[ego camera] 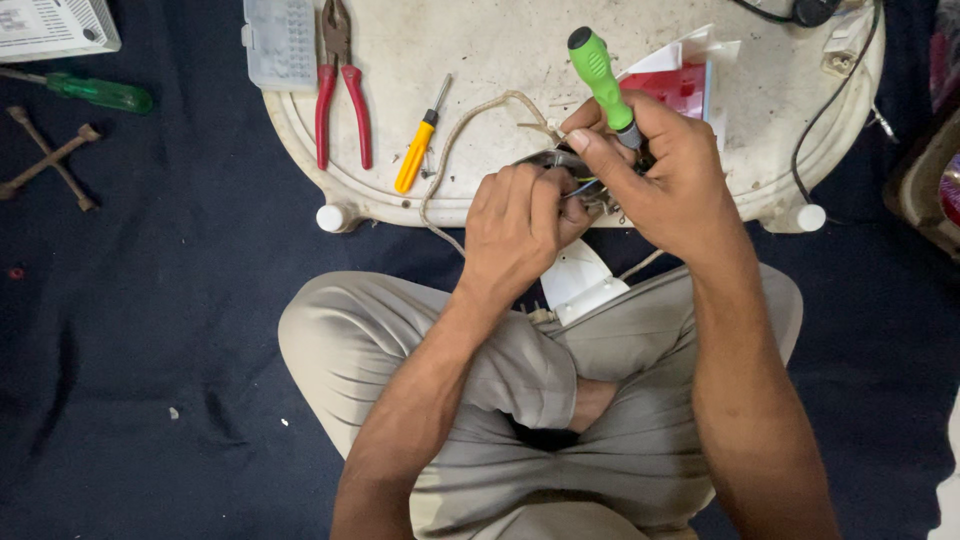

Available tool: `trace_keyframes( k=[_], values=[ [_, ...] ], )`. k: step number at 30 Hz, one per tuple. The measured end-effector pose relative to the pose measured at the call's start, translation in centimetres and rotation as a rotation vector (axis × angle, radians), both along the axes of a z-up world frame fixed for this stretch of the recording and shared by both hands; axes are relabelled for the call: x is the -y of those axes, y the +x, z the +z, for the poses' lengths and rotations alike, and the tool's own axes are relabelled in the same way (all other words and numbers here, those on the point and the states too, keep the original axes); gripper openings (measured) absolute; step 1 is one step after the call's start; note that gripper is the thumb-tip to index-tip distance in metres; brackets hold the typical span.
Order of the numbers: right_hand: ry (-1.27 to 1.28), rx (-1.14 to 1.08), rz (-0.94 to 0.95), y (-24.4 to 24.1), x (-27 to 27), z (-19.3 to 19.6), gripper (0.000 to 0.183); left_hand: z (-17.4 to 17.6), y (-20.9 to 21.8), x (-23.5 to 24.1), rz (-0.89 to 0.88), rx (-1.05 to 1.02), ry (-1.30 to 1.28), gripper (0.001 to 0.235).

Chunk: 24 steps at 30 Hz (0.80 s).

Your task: The person sits cross-legged on the floor and uses a green-handled screwdriver to adjust screws and wires inside a disassembled white electrical appliance. The person repeatedly tightens and loosens connections within the device's internal housing.

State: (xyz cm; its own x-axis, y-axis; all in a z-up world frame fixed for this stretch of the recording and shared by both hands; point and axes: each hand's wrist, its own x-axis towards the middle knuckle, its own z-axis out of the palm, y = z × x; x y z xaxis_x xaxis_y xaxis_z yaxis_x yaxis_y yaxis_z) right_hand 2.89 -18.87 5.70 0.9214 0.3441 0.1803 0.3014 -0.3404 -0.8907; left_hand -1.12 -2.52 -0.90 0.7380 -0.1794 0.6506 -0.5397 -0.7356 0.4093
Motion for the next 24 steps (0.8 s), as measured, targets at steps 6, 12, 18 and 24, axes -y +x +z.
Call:
trace_keyframes(
  k=[6, 12, 18, 24],
  values=[
    [0.006, -0.075, -0.038, -0.1, 0.0, 0.0, 0.012, 0.7, -0.6, -0.1, -0.119, -0.169, -0.33, 0.019],
    [0.008, -0.092, -0.052, -0.1, -0.2, 0.0, 0.011, 0.0, -0.7, -1.4, -0.16, -0.428, -0.721, 0.016],
    [-0.011, -0.05, -0.041, -0.1, -0.1, -0.1, 0.012, -1.7, -0.1, -2.0, -0.264, -0.786, -1.235, 0.023],
    [0.0, -0.028, -0.027, -0.1, -0.1, -0.3, 0.012, -1.4, -0.2, -2.2, -0.302, -0.715, -1.262, 0.027]
  ],
)
